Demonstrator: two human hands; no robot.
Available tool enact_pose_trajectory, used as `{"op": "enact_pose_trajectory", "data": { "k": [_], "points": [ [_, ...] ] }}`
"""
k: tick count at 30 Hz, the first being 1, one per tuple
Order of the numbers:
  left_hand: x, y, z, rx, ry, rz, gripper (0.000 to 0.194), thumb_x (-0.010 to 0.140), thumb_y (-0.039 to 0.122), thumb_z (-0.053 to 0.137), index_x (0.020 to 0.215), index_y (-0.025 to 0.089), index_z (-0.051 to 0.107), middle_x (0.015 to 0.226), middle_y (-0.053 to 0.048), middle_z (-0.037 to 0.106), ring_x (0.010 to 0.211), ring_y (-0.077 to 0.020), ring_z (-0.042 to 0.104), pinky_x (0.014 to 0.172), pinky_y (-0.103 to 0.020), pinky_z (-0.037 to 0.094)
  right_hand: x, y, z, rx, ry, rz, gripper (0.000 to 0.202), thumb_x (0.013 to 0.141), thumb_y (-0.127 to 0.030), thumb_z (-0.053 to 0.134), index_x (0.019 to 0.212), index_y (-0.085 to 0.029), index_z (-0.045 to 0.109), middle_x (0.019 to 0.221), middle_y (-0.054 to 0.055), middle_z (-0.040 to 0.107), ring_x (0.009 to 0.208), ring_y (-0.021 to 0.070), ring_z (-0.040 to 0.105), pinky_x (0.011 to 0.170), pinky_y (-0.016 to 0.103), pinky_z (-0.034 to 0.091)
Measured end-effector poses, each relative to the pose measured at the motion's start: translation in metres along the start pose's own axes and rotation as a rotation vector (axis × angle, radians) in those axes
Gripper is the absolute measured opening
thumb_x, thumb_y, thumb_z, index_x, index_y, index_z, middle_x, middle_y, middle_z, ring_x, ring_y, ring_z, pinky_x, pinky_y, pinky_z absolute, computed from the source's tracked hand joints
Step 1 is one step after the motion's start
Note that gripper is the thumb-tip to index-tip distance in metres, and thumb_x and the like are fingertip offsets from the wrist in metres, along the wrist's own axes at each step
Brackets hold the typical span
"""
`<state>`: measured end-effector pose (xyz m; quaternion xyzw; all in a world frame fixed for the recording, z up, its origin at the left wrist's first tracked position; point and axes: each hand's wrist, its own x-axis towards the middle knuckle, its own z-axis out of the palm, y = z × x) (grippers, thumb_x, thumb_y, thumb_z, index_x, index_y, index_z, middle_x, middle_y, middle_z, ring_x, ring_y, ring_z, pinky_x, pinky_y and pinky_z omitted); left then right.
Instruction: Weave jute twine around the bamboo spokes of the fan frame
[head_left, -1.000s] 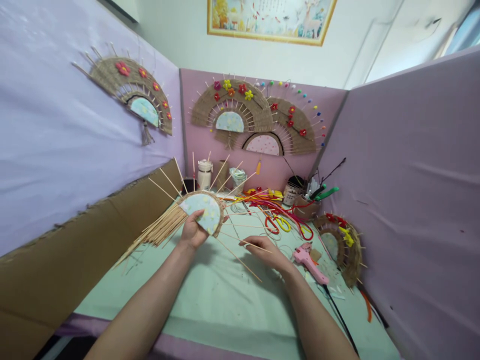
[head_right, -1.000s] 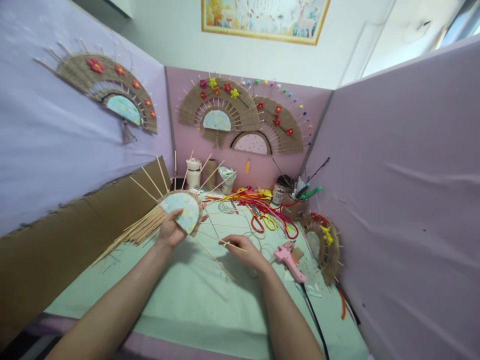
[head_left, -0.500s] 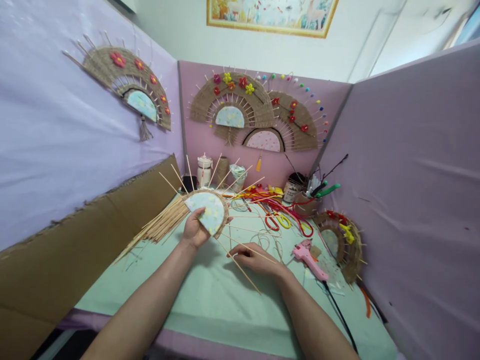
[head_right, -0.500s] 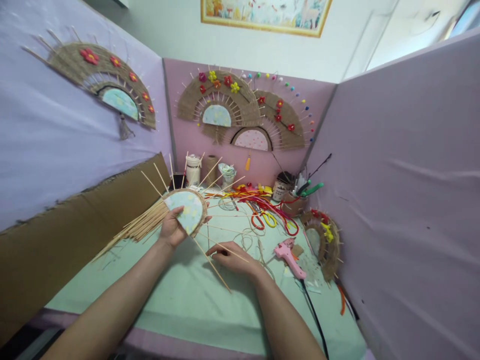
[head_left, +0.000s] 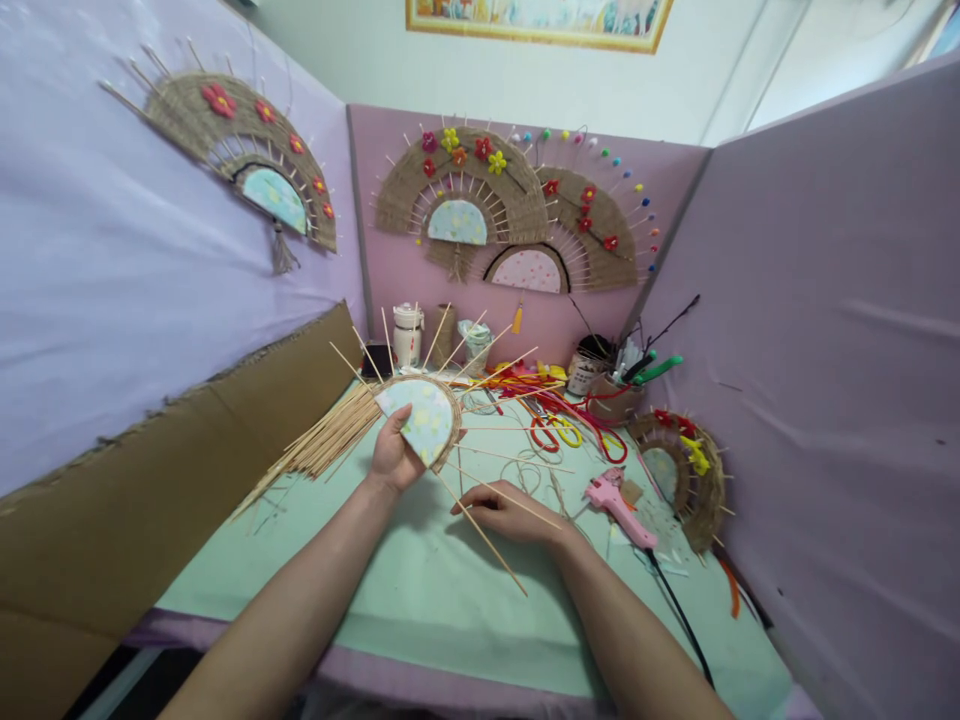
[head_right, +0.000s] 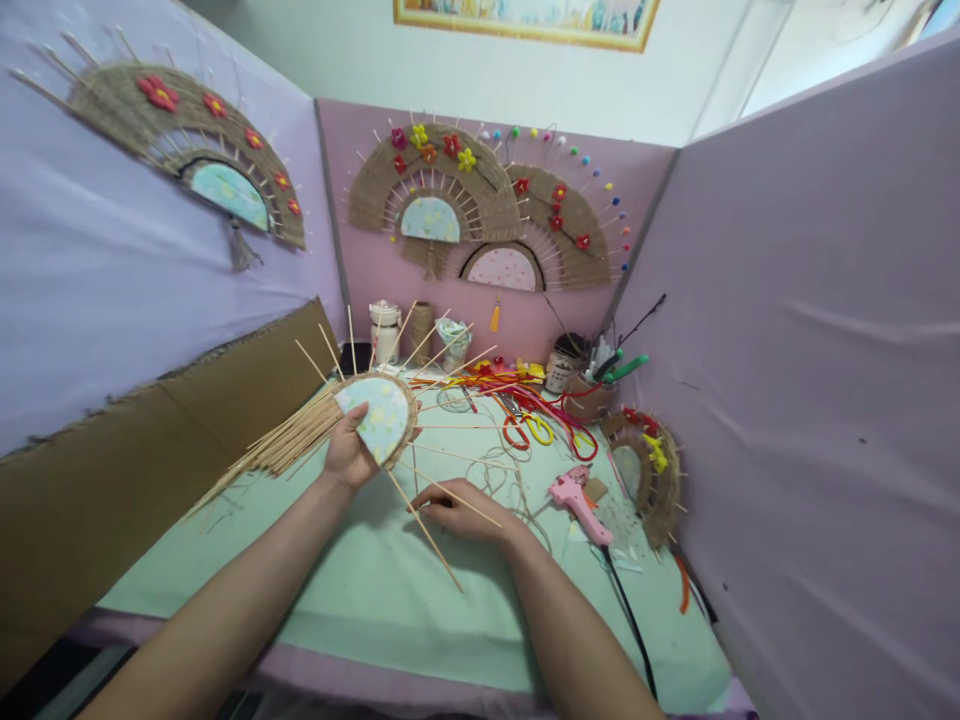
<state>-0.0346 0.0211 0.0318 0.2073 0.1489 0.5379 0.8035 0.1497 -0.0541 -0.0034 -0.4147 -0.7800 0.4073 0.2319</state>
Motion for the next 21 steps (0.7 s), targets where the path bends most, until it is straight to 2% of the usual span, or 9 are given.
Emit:
{"op": "enact_pose_trajectory", "data": {
  "k": [5, 7, 10, 12, 16, 21],
  "points": [
    [0.003, 0.004, -0.001, 0.001, 0.077, 0.045, 0.048, 0.083, 0.023, 0.044, 0.128, 0.010, 0.049, 0.105, -0.015, 0.070, 0.102, -0.0284, 0.064, 0.091, -0.050, 0.049, -0.001, 0.002, -0.003, 0.029, 0.013, 0.038, 0.027, 0.082, -0.025, 0.051, 0.100, -0.019, 0.070, 0.070, -0.001, 0.060, 0.059, 0.0096, 0.045, 0.057, 0.021, 0.034],
    [0.003, 0.008, -0.002, 0.000, 0.106, 0.073, 0.046, 0.083, 0.022, 0.044, 0.127, 0.011, 0.050, 0.098, -0.013, 0.072, 0.097, -0.0268, 0.066, 0.090, -0.049, 0.049, -0.004, 0.004, -0.012, 0.072, 0.022, 0.045, 0.025, 0.081, -0.030, 0.054, 0.097, -0.018, 0.070, 0.069, -0.001, 0.059, 0.060, 0.0098, 0.045, 0.058, 0.021, 0.034],
    [0.004, 0.015, -0.002, 0.005, 0.136, 0.106, 0.044, 0.083, 0.022, 0.044, 0.125, 0.011, 0.052, 0.091, -0.010, 0.073, 0.089, -0.0249, 0.068, 0.088, -0.047, 0.051, -0.015, 0.008, -0.033, 0.163, 0.078, 0.085, 0.025, 0.079, -0.037, 0.057, 0.082, -0.014, 0.068, 0.065, -0.001, 0.055, 0.059, 0.0099, 0.043, 0.056, 0.022, 0.033],
    [0.005, 0.019, -0.002, 0.019, 0.144, 0.125, 0.043, 0.083, 0.022, 0.044, 0.124, 0.011, 0.053, 0.090, -0.010, 0.073, 0.088, -0.0246, 0.069, 0.088, -0.047, 0.051, -0.024, 0.013, -0.049, 0.279, 0.172, 0.124, 0.025, 0.078, -0.039, 0.060, 0.078, -0.015, 0.063, 0.059, -0.003, 0.048, 0.054, 0.0088, 0.039, 0.052, 0.022, 0.030],
    [0.005, 0.020, -0.001, 0.044, 0.171, 0.172, 0.044, 0.080, 0.019, 0.047, 0.123, 0.010, 0.054, 0.092, -0.011, 0.073, 0.091, -0.0254, 0.068, 0.089, -0.046, 0.051, -0.037, 0.025, -0.070, 0.525, 0.417, 0.072, 0.028, 0.077, -0.043, 0.061, 0.070, -0.018, 0.052, 0.053, -0.006, 0.038, 0.048, 0.0073, 0.030, 0.048, 0.022, 0.023],
    [0.006, 0.016, 0.000, 0.058, 0.200, 0.201, 0.043, 0.079, 0.016, 0.049, 0.120, 0.011, 0.057, 0.092, -0.010, 0.073, 0.094, -0.0249, 0.067, 0.090, -0.042, 0.051, -0.039, 0.027, -0.073, 0.625, 0.526, 0.001, 0.030, 0.074, -0.043, 0.064, 0.067, -0.019, 0.049, 0.054, -0.006, 0.035, 0.047, 0.0071, 0.026, 0.048, 0.023, 0.020]
  ]
}}
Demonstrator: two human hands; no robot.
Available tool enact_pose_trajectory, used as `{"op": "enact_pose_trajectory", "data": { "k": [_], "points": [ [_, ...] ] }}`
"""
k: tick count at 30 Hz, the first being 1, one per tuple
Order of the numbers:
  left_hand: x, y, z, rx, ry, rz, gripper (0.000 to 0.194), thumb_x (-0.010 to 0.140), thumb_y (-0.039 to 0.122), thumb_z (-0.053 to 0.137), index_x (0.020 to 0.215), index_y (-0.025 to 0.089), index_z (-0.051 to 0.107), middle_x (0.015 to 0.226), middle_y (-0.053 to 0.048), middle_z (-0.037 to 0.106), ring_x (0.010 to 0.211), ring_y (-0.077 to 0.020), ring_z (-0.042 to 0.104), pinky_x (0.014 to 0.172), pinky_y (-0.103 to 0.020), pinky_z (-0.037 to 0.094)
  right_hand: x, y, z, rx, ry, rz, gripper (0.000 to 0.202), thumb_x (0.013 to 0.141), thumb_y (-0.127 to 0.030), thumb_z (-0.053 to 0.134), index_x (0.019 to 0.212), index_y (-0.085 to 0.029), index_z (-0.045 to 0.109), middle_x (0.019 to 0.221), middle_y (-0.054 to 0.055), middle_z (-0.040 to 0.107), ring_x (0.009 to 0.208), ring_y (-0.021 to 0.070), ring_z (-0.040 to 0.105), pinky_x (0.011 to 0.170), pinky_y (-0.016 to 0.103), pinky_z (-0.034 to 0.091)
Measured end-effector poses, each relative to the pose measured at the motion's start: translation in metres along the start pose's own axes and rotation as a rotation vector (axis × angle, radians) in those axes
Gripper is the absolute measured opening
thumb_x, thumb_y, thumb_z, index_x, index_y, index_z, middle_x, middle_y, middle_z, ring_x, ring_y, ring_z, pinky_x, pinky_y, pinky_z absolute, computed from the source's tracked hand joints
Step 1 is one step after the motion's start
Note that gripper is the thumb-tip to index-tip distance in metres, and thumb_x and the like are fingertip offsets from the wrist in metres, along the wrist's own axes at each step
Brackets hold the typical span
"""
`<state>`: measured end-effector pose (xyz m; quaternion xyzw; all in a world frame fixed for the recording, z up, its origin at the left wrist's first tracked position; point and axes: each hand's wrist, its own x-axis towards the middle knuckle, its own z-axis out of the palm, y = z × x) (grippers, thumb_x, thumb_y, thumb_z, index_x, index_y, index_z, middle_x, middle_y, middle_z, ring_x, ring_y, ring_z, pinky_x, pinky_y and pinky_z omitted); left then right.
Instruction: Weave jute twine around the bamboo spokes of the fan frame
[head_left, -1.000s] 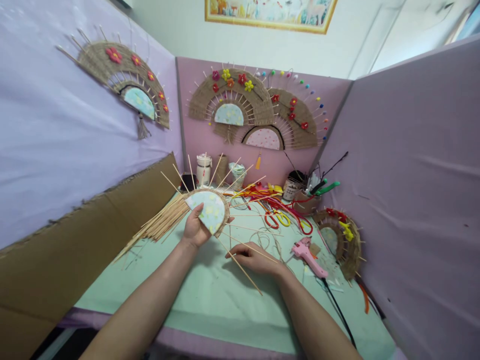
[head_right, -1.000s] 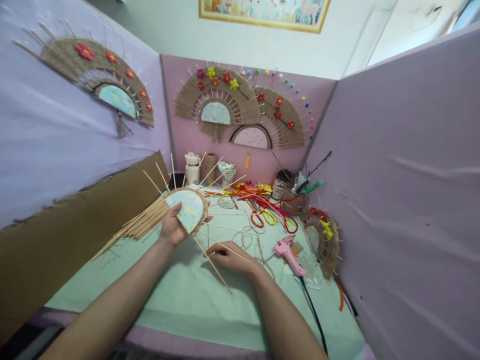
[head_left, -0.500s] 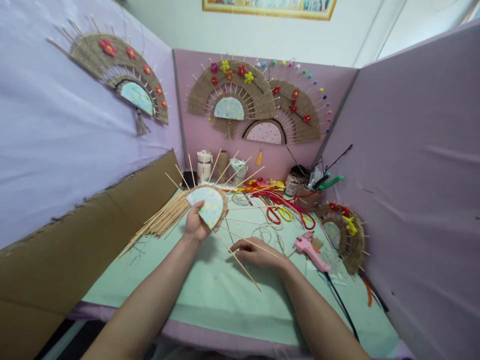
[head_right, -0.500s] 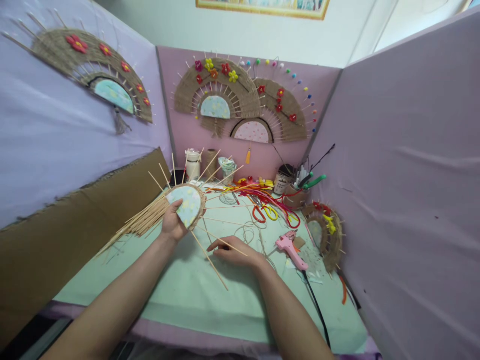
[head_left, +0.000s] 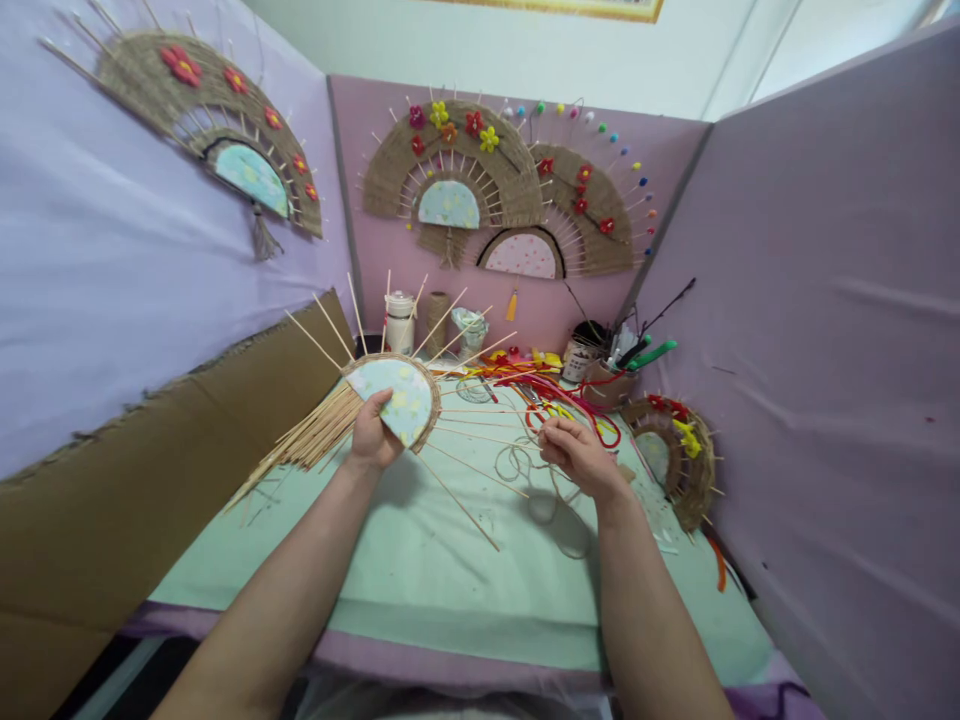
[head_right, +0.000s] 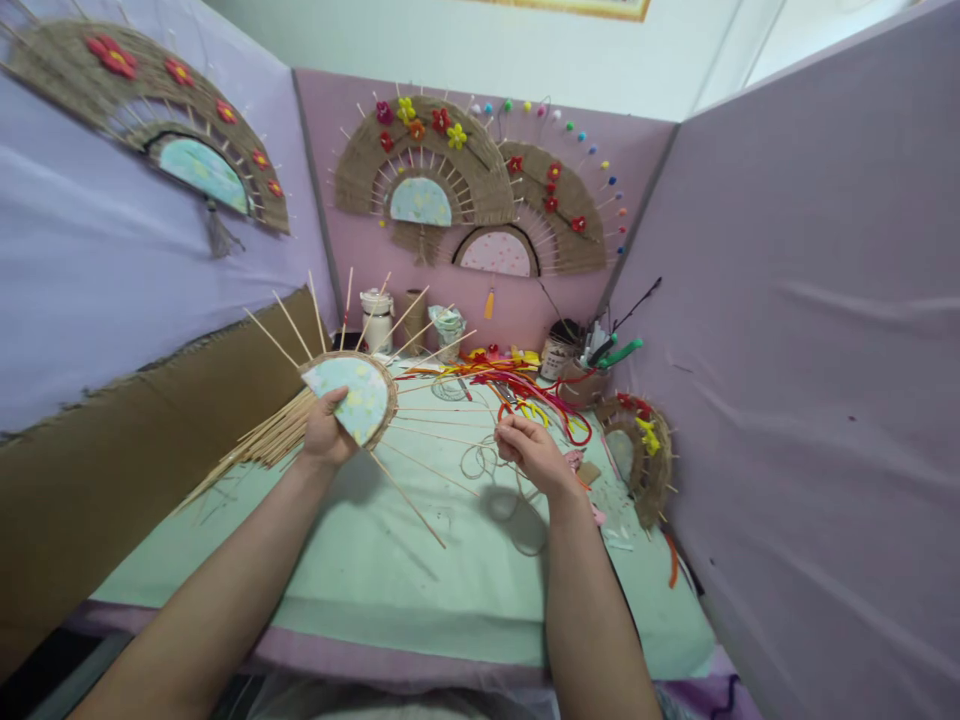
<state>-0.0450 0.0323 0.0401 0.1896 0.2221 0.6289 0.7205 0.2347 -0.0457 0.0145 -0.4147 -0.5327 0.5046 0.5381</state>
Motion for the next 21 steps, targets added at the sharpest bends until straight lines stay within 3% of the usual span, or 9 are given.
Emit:
{"op": "enact_pose_trajectory", "data": {
  "k": [4, 8, 14, 17, 21],
  "points": [
    [0.003, 0.000, -0.001, 0.002, 0.005, 0.013, 0.043, 0.079, 0.017, 0.048, 0.121, 0.012, 0.057, 0.095, -0.009, 0.073, 0.093, -0.0237, 0.067, 0.090, -0.042, 0.051, -0.003, -0.003, 0.002, -0.006, -0.017, -0.025, 0.029, 0.075, -0.041, 0.063, 0.062, -0.019, 0.047, 0.051, -0.006, 0.033, 0.049, 0.0081, 0.027, 0.049, 0.024, 0.021],
    [0.003, 0.000, 0.000, -0.013, 0.022, 0.057, 0.041, 0.079, 0.016, 0.048, 0.120, 0.013, 0.057, 0.094, -0.008, 0.073, 0.093, -0.0220, 0.067, 0.090, -0.039, 0.051, -0.008, -0.005, 0.003, -0.091, -0.084, -0.019, 0.027, 0.074, -0.037, 0.062, 0.060, -0.018, 0.049, 0.056, -0.004, 0.040, 0.052, 0.0089, 0.032, 0.050, 0.024, 0.023],
    [0.001, 0.002, 0.002, -0.026, 0.025, 0.068, 0.039, 0.080, 0.017, 0.048, 0.117, 0.013, 0.059, 0.090, -0.008, 0.073, 0.092, -0.0228, 0.068, 0.089, -0.040, 0.051, -0.007, -0.004, 0.005, -0.301, -0.232, 0.114, 0.020, 0.075, -0.032, 0.058, 0.063, -0.016, 0.055, 0.056, -0.004, 0.043, 0.053, 0.0083, 0.036, 0.052, 0.022, 0.027],
    [0.001, 0.002, 0.001, -0.042, 0.031, 0.074, 0.039, 0.079, 0.018, 0.049, 0.116, 0.013, 0.059, 0.090, -0.007, 0.073, 0.091, -0.0229, 0.068, 0.088, -0.039, 0.052, -0.004, -0.002, 0.017, -0.420, -0.346, 0.163, 0.020, 0.075, -0.031, 0.058, 0.064, -0.015, 0.058, 0.058, -0.003, 0.048, 0.055, 0.0087, 0.040, 0.054, 0.021, 0.031],
    [-0.001, -0.004, 0.003, -0.074, 0.027, 0.054, 0.041, 0.080, 0.019, 0.049, 0.120, 0.012, 0.057, 0.099, -0.009, 0.072, 0.097, -0.0242, 0.066, 0.089, -0.041, 0.051, -0.005, 0.007, 0.050, -0.489, -0.572, 0.216, 0.015, 0.073, -0.028, 0.057, 0.066, -0.015, 0.063, 0.059, -0.003, 0.054, 0.056, 0.0092, 0.045, 0.053, 0.020, 0.034]
  ]
}}
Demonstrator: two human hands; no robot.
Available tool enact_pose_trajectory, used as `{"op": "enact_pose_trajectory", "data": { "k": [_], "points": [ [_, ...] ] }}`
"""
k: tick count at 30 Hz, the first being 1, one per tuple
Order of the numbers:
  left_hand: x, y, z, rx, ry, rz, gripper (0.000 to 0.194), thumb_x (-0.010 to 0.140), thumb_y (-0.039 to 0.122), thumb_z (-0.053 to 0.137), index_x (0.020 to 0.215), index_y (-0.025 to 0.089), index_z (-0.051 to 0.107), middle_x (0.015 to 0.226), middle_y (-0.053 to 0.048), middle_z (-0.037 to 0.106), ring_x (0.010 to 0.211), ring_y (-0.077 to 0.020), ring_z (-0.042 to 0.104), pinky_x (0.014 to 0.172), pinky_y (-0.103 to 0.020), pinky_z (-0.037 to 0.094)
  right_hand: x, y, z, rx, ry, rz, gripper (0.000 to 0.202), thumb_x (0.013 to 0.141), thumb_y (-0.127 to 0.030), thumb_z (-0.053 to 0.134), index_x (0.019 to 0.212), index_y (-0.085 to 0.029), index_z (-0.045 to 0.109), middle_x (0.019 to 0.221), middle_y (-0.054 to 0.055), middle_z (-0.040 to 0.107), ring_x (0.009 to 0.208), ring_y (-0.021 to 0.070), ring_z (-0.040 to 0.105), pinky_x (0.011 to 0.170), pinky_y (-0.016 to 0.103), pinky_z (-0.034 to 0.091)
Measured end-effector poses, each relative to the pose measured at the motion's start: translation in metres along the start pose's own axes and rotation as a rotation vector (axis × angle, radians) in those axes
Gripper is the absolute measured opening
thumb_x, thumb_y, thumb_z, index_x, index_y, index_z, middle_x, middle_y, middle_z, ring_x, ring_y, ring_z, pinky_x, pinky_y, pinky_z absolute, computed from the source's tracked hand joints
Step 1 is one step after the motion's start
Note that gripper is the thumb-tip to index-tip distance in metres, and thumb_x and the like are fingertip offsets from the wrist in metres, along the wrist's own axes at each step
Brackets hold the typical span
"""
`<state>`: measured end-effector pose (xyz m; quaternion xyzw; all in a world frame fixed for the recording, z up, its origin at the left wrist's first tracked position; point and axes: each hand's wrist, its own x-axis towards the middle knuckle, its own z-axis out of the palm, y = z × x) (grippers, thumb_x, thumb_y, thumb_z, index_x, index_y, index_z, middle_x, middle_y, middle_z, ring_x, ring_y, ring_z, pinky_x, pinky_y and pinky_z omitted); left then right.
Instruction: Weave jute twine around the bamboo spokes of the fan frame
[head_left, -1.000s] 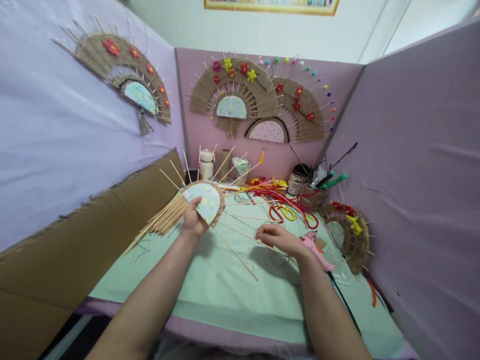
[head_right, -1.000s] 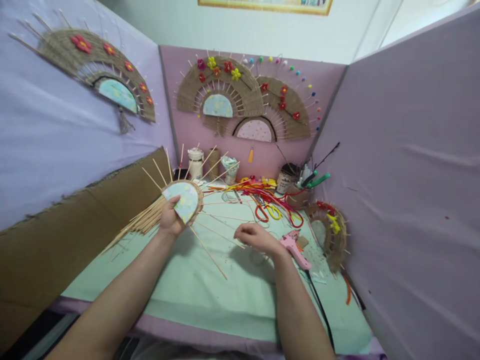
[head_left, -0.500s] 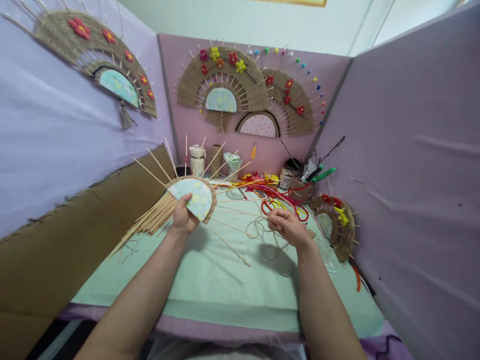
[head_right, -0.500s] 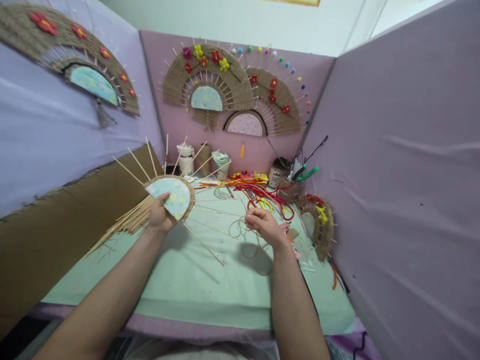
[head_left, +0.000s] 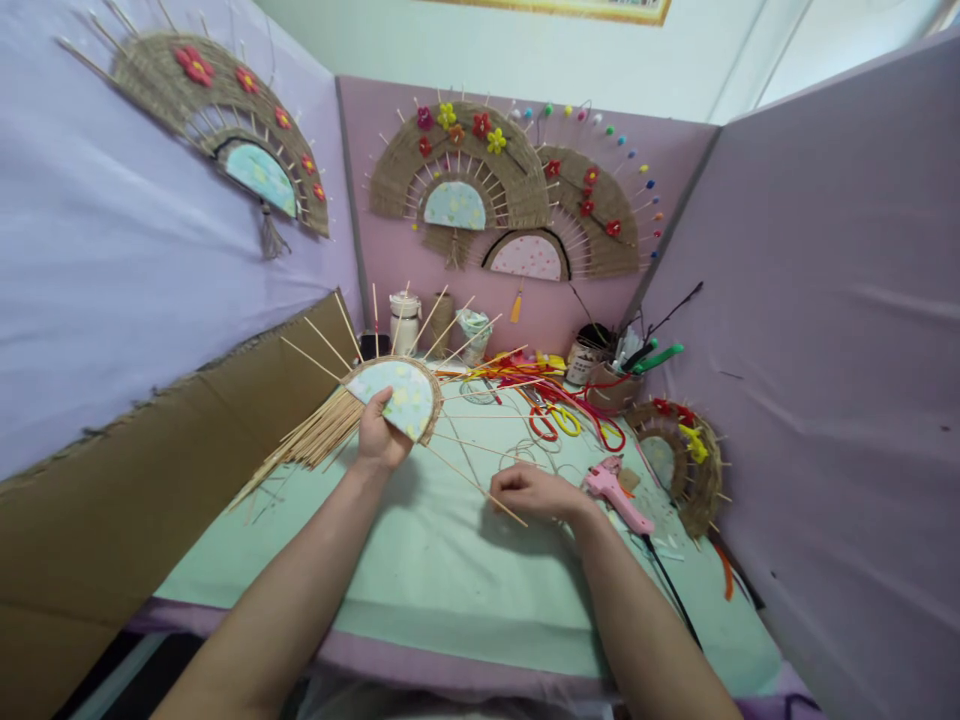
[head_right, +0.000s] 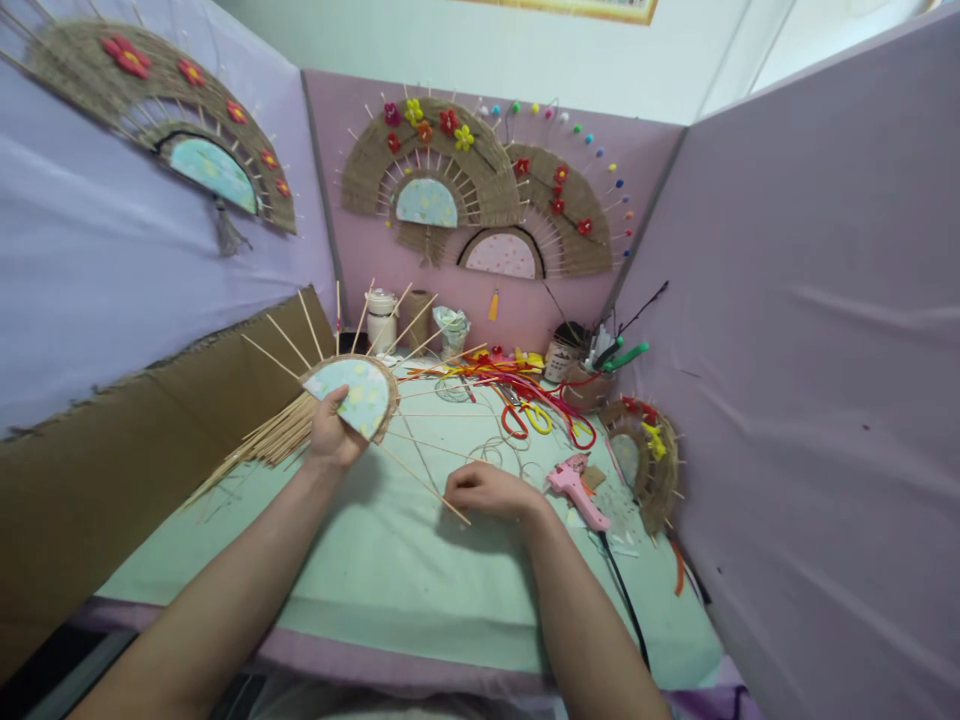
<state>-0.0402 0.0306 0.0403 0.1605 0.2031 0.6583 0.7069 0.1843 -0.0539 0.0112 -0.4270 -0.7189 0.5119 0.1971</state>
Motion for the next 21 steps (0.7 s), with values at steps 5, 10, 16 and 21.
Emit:
{"op": "enact_pose_trajectory", "data": {
  "k": [5, 10, 16, 21],
  "points": [
    [-0.013, -0.016, 0.007, -0.021, -0.026, -0.092, 0.043, 0.081, 0.020, 0.046, 0.123, 0.014, 0.055, 0.100, -0.009, 0.072, 0.102, -0.0259, 0.064, 0.092, -0.044, 0.050, 0.017, -0.006, 0.041, -0.069, -0.163, -0.046, 0.013, 0.073, -0.025, 0.058, 0.074, -0.016, 0.067, 0.062, -0.003, 0.058, 0.055, 0.0079, 0.046, 0.050, 0.018, 0.033],
    [-0.026, -0.027, 0.017, -0.014, -0.030, -0.159, 0.042, 0.084, 0.022, 0.044, 0.123, 0.012, 0.055, 0.099, -0.011, 0.072, 0.103, -0.0273, 0.064, 0.092, -0.045, 0.049, 0.021, -0.003, 0.049, -0.085, -0.123, -0.113, 0.016, 0.078, -0.026, 0.056, 0.078, -0.015, 0.068, 0.064, -0.002, 0.059, 0.057, 0.0086, 0.048, 0.053, 0.019, 0.037],
    [-0.027, -0.036, 0.033, -0.006, -0.092, -0.192, 0.043, 0.083, 0.022, 0.046, 0.124, 0.013, 0.054, 0.102, -0.010, 0.071, 0.102, -0.0272, 0.064, 0.092, -0.044, 0.049, 0.007, 0.003, 0.006, -0.089, 0.211, -0.241, 0.051, 0.071, -0.032, 0.070, 0.119, -0.024, 0.058, 0.123, 0.006, 0.057, 0.114, 0.0224, 0.051, 0.099, 0.036, 0.037],
    [-0.020, -0.061, 0.046, -0.033, -0.071, -0.211, 0.038, 0.082, 0.020, 0.049, 0.118, 0.013, 0.058, 0.094, -0.008, 0.073, 0.099, -0.0246, 0.065, 0.093, -0.040, 0.049, 0.008, 0.009, -0.011, 0.406, 0.488, -0.416, 0.044, 0.076, -0.042, 0.065, 0.114, -0.023, 0.059, 0.122, 0.007, 0.057, 0.119, 0.0229, 0.049, 0.105, 0.039, 0.034]
  ]
}}
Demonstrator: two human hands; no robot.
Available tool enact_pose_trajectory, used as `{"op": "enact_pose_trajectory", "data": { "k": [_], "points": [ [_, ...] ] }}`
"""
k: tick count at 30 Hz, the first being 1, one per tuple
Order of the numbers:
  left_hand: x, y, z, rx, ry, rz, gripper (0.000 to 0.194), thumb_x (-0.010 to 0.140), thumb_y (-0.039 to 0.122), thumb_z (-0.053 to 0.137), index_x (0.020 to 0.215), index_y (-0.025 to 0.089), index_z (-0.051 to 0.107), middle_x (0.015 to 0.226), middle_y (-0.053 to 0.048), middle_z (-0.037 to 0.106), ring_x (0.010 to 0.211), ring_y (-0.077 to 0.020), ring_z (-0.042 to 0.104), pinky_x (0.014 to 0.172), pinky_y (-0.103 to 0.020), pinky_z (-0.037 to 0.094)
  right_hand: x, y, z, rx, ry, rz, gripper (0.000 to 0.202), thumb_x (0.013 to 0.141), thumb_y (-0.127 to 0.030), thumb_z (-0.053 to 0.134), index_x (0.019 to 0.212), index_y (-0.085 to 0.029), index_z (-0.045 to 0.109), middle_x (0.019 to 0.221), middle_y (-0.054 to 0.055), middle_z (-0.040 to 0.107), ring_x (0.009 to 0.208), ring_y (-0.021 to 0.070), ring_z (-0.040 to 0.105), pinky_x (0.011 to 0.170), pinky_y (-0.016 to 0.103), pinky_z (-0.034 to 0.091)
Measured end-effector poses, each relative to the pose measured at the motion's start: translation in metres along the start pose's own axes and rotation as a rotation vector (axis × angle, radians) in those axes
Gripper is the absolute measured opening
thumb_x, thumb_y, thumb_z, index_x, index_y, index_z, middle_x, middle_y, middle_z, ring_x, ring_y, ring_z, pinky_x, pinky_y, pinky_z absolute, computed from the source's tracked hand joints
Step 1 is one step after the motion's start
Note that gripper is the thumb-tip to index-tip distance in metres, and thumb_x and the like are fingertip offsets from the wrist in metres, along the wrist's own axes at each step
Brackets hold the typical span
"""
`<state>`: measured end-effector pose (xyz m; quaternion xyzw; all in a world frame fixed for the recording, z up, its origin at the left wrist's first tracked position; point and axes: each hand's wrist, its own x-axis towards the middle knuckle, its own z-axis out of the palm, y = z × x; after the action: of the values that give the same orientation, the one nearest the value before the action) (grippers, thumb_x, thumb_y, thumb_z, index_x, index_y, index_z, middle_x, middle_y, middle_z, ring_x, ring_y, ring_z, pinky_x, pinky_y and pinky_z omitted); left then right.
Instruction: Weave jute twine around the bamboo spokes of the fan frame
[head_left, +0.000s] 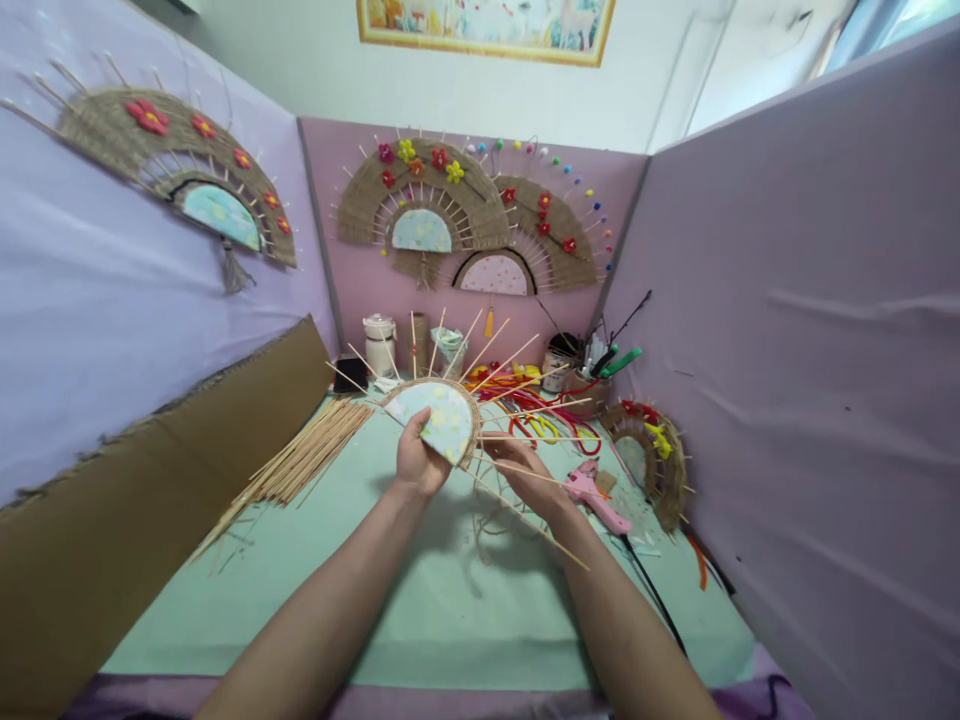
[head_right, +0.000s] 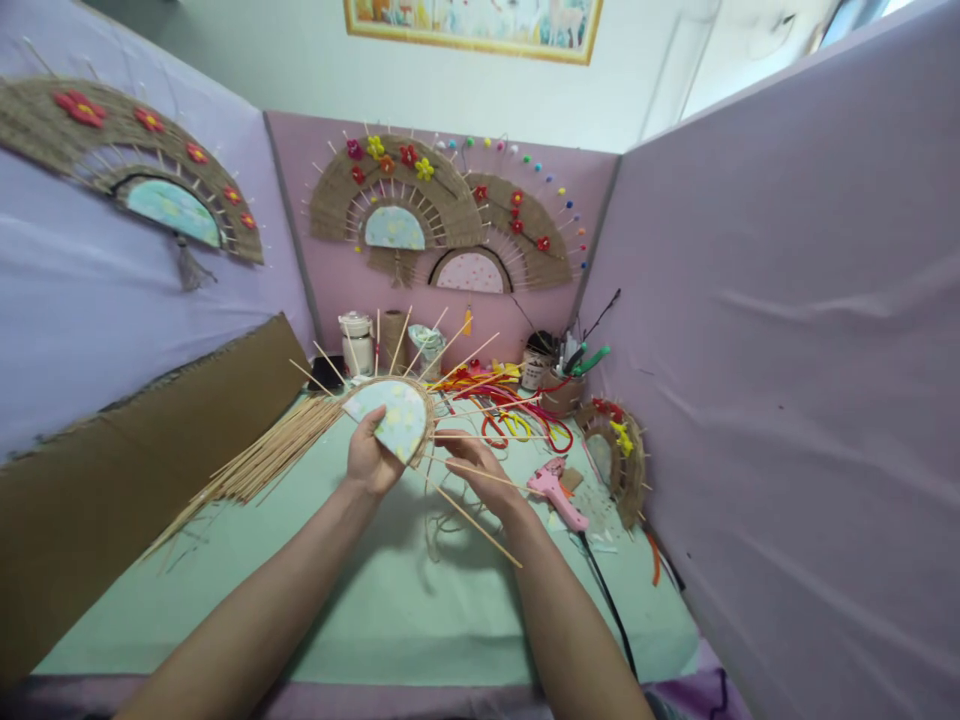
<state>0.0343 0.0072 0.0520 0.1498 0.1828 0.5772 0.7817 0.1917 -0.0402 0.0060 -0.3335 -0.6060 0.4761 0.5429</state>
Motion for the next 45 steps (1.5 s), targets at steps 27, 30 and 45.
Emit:
{"op": "enact_pose_trajectory", "data": {
  "k": [27, 30, 45],
  "points": [
    [0.012, -0.042, -0.024, 0.275, -0.196, -0.101, 0.030, 0.074, 0.022, 0.060, 0.100, 0.009, 0.063, 0.090, -0.011, 0.072, 0.078, -0.0199, 0.067, 0.078, -0.031, 0.051, 0.005, 0.008, 0.007, 0.387, 0.193, 0.209, 0.017, 0.065, -0.023, 0.073, 0.079, -0.016, 0.067, 0.077, 0.001, 0.065, 0.070, 0.0127, 0.057, 0.068, 0.026, 0.045],
    [0.011, -0.041, -0.023, 0.259, -0.171, -0.081, 0.027, 0.075, 0.025, 0.059, 0.096, 0.009, 0.063, 0.083, -0.009, 0.072, 0.071, -0.0182, 0.066, 0.071, -0.029, 0.051, 0.005, 0.010, 0.007, 0.375, 0.198, 0.223, 0.011, 0.065, -0.022, 0.071, 0.074, -0.016, 0.066, 0.073, 0.001, 0.063, 0.065, 0.0111, 0.053, 0.063, 0.024, 0.043],
    [0.007, -0.040, -0.020, 0.149, -0.186, -0.073, 0.025, 0.078, 0.030, 0.053, 0.090, 0.011, 0.063, 0.071, -0.008, 0.069, 0.071, -0.0207, 0.066, 0.067, -0.030, 0.051, 0.001, 0.004, 0.004, 0.485, -0.009, 0.313, 0.016, 0.071, -0.025, 0.069, 0.070, -0.018, 0.055, 0.059, -0.003, 0.052, 0.052, 0.0088, 0.046, 0.054, 0.022, 0.040]
  ]
}}
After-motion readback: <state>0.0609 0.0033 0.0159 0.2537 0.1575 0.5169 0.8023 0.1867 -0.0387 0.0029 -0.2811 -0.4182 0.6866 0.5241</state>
